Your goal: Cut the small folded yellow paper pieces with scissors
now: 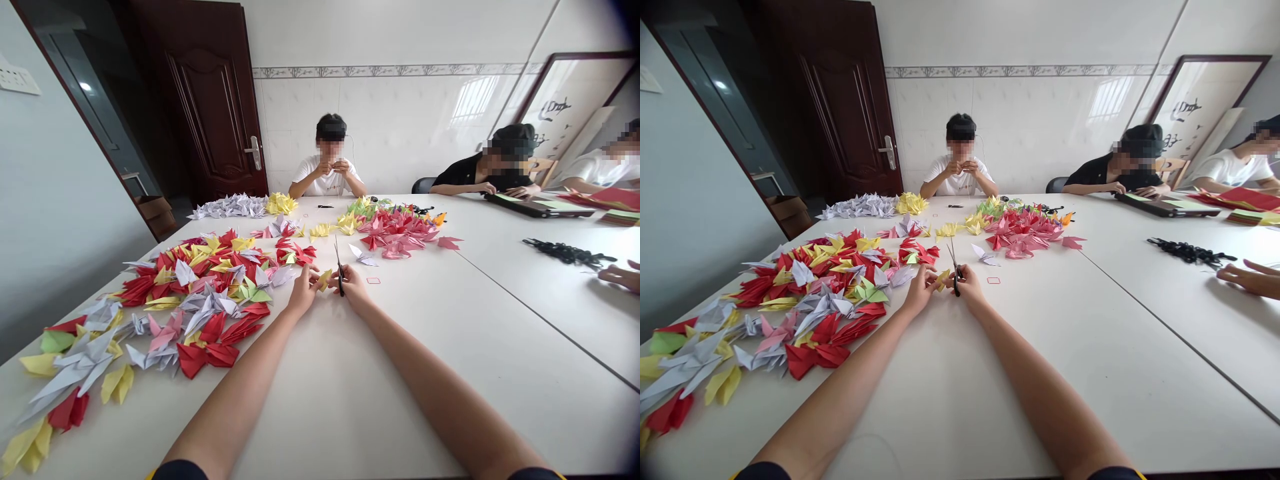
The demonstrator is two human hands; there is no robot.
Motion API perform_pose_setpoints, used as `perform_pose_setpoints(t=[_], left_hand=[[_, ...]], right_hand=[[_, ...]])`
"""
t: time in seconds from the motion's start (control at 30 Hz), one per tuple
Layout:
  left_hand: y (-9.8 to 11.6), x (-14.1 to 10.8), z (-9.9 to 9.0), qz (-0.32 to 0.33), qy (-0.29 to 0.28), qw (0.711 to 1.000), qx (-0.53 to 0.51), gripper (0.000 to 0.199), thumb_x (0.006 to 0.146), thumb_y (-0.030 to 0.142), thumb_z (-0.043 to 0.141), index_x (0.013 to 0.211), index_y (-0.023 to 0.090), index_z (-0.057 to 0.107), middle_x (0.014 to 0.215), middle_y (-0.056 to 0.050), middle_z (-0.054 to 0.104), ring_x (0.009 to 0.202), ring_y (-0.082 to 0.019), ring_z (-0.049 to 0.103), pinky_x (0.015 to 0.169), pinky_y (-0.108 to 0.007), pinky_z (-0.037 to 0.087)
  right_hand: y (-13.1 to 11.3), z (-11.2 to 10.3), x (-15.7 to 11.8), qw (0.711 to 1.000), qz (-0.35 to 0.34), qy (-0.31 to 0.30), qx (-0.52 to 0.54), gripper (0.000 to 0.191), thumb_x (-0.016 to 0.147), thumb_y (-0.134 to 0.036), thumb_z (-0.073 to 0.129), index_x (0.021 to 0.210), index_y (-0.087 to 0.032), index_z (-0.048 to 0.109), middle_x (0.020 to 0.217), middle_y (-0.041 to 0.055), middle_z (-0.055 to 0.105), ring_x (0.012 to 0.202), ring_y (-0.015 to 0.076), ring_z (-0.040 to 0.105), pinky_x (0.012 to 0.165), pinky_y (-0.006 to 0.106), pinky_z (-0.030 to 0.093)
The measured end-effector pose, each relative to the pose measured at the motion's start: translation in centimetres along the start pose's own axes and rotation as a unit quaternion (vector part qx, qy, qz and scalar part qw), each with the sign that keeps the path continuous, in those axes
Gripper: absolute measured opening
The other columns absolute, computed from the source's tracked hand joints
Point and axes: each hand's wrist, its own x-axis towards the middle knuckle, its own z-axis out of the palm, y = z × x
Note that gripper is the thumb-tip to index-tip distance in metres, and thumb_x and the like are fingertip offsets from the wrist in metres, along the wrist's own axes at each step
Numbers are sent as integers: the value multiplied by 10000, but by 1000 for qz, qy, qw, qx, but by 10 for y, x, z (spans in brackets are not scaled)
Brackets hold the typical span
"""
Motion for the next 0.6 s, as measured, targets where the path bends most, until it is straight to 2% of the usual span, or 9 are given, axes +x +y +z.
perform_pose_setpoints(t=[0.1,0.2,0.27,0.4,0.6], left_hand=[[2,0,1,17,3,1000,7,180,826,235,615,962,221,498,794,7,638,733,-140,621,677,-247,459],[5,-1,3,31,-14,999,34,56,811,175,573,830,205,530,779,11,630,721,-128,602,676,-237,455],[7,-1,3,30,-20,998,43,52,802,149,554,787,198,546,763,12,630,709,-123,593,672,-233,456],[6,-1,3,33,-10,998,43,100,806,115,521,803,194,583,773,3,629,710,-124,598,655,-231,467],[3,0,4,53,33,994,84,162,801,104,560,869,206,664,960,-56,606,906,-173,621,676,-252,529]], right_hand=[[2,1,1,1000,-4,-1,-8,489,500,-324,873,778,-219,485,815,-20,616,651,149,599,575,291,495],[3,0,1,1000,5,-19,0,444,505,-308,867,713,-209,487,722,-28,603,644,147,592,610,297,513],[3,-1,0,999,18,-23,18,411,516,-305,860,687,-204,501,727,-16,633,651,149,608,632,305,530],[1,-3,0,998,25,-25,50,382,556,-337,861,685,-208,525,745,7,675,678,174,657,662,333,563],[4,-4,1,997,4,-15,76,425,534,-343,890,675,-214,510,723,-10,658,697,171,664,761,363,580]])
